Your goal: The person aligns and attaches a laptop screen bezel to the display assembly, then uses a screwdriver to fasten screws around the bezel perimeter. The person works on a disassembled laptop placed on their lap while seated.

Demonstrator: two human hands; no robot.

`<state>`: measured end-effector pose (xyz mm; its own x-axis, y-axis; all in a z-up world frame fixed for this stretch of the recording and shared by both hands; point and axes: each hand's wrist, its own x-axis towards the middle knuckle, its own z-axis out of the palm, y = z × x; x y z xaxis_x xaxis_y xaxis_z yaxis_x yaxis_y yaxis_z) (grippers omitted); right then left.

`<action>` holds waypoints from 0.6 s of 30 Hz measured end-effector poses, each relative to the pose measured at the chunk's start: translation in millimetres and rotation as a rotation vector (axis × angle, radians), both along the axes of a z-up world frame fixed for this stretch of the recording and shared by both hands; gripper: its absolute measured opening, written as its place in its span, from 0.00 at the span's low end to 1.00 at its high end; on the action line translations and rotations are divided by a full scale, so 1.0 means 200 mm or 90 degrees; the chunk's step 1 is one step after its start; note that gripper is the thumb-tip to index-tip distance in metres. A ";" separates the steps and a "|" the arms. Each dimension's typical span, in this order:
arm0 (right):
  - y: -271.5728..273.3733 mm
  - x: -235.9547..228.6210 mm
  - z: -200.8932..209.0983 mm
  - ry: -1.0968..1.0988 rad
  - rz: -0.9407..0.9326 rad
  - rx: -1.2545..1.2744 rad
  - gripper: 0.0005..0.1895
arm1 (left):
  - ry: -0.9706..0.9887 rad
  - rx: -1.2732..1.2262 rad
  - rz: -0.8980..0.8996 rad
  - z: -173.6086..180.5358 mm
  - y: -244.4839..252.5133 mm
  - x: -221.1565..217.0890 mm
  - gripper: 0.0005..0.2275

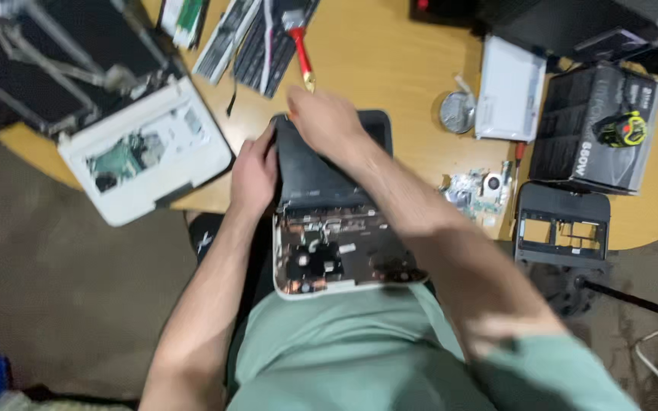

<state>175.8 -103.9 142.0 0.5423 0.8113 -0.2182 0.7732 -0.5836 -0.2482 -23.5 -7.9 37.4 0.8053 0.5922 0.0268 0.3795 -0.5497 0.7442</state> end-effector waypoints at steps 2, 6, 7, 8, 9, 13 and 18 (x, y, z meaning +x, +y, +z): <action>-0.34 -0.08 0.21 0.141 -0.106 0.082 0.11 | 0.015 -0.031 -0.018 0.14 -0.09 -0.18 0.20; -0.94 -0.13 0.30 0.220 -0.291 0.356 0.10 | 0.080 -0.210 0.038 0.18 -0.12 -0.44 0.27; -1.09 -0.15 0.26 0.228 -0.374 0.395 0.10 | 0.093 -0.245 0.075 0.13 -0.13 -0.50 0.27; -1.19 -0.18 0.27 0.225 -0.390 0.397 0.10 | 0.098 -0.245 0.060 0.08 -0.16 -0.54 0.27; -1.28 -0.20 0.30 0.282 -0.448 0.483 0.11 | 0.047 -0.299 0.085 0.04 -0.20 -0.57 0.25; -1.65 -0.18 0.18 0.261 -0.449 0.614 0.03 | 0.050 -0.336 0.082 -0.04 -0.26 -0.58 0.22; -1.91 -0.07 -0.21 0.202 -0.486 0.714 0.07 | 0.045 -0.322 0.094 -0.02 -0.32 -0.53 0.19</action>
